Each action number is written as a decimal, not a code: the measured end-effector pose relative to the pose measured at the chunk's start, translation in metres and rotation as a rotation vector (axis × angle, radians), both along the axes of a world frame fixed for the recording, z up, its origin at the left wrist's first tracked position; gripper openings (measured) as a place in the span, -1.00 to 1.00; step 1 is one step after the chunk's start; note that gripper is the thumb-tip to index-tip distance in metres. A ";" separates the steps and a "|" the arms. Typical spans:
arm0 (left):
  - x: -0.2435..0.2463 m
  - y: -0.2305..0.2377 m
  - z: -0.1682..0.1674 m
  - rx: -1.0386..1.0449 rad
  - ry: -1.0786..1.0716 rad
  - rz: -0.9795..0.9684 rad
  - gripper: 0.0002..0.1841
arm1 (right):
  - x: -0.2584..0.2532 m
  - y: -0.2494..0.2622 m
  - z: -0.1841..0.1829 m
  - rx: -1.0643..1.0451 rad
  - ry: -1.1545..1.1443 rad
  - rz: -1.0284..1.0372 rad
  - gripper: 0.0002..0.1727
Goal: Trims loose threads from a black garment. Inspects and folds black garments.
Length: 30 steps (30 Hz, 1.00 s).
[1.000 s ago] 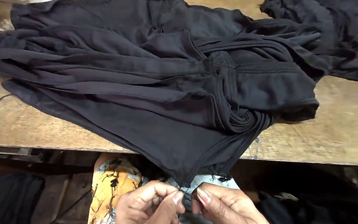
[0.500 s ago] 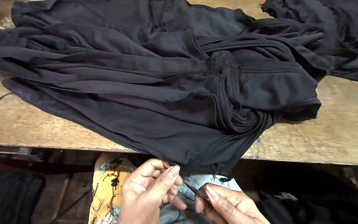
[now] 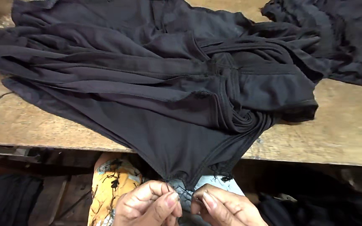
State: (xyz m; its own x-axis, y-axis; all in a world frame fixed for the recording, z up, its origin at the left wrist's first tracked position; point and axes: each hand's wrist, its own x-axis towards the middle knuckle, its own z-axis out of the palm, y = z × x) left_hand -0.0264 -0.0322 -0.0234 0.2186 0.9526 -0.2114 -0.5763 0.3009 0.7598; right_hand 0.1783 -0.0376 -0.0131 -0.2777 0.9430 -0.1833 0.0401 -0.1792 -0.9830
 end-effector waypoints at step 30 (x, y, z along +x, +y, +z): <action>-0.008 -0.005 -0.013 0.183 0.204 -0.149 -0.98 | -0.002 0.016 0.010 0.409 -0.346 -0.015 -0.58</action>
State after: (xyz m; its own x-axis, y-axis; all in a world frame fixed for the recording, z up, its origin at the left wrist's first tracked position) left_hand -0.0345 -0.0369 -0.0365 0.3299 0.9394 -0.0931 -0.3661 0.2181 0.9047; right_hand 0.1761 -0.0221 -0.0035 -0.2519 0.9601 0.1212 0.3748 0.2123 -0.9025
